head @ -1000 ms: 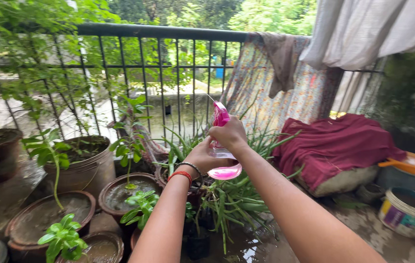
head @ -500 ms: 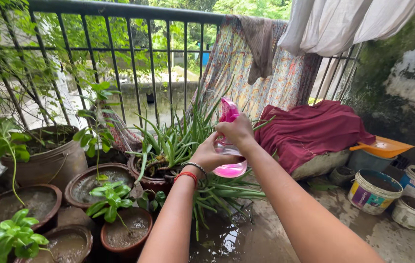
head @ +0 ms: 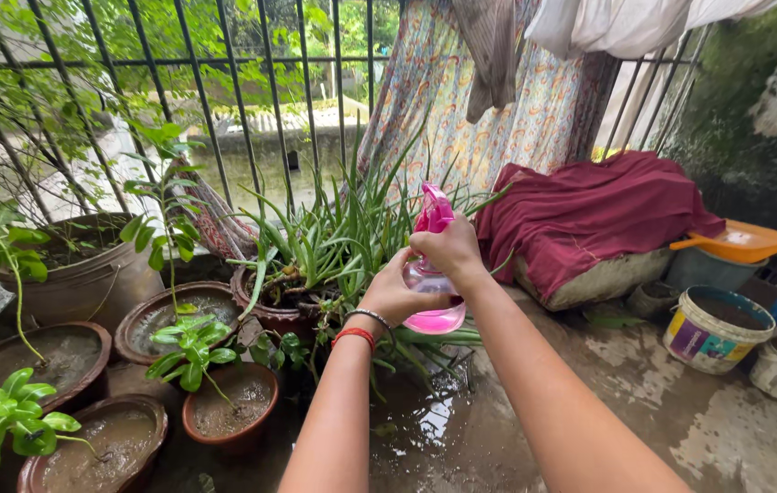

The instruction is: The person sprays water on various potted plants on a balcony using a pink spray bottle, moving the spray around to cover different pots.

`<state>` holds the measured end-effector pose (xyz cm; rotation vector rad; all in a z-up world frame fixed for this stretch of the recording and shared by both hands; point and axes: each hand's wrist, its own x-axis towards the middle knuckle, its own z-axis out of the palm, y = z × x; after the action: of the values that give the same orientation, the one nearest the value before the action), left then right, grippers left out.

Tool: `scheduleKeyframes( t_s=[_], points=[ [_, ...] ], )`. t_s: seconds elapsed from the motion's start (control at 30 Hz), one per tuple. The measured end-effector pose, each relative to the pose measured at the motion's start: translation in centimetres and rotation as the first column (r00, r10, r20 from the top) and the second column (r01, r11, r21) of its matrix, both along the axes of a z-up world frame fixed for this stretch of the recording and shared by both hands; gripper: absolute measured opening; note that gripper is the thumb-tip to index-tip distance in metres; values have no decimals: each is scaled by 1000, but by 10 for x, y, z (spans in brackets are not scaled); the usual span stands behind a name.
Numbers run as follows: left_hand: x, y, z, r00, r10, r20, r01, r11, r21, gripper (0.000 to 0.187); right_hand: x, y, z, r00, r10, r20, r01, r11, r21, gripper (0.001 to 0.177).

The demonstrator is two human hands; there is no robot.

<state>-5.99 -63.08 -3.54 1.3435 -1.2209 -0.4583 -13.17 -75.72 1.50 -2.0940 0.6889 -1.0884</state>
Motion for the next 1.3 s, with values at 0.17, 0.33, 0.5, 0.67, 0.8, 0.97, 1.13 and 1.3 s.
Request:
scheduleKeyframes(
  t_s=[0.17, 0.33, 0.5, 0.67, 0.8, 0.97, 1.13, 1.3],
  points=[
    [-6, -2, -9, 1000, 9, 22, -10, 999, 45, 93, -3, -4, -13, 999, -45, 30, 45, 999, -9, 16],
    [-8, -12, -20, 999, -26, -34, 28, 998, 54, 90, -2, -13, -29, 998, -49, -29, 50, 996, 67, 21],
    [-3, -15, -28, 999, -18, -33, 21, 996, 82, 89, 3, -23, -37, 1000, 6, -16, -5, 999, 35, 26],
    [-3, -17, -33, 1000, 14, 2, -14, 990, 142, 93, -1, -16, -43, 1000, -26, 5, 25, 997, 75, 24],
    [-8, -19, -33, 995, 28, 97, -43, 987, 153, 91, -9, -16, -44, 993, -99, -72, 104, 992, 66, 21],
    [-16, -25, -33, 999, -14, 50, 7, 993, 121, 91, -15, -28, -48, 998, -46, -31, 48, 997, 67, 25],
    [-20, -36, -35, 999, -32, 37, 26, 991, 135, 91, -23, -32, -46, 996, -88, -34, 91, 993, 75, 27],
    [-23, -41, -34, 994, 7, 106, -25, 985, 170, 93, -31, -29, -40, 980, -176, -89, 184, 979, 90, 24]
  ],
)
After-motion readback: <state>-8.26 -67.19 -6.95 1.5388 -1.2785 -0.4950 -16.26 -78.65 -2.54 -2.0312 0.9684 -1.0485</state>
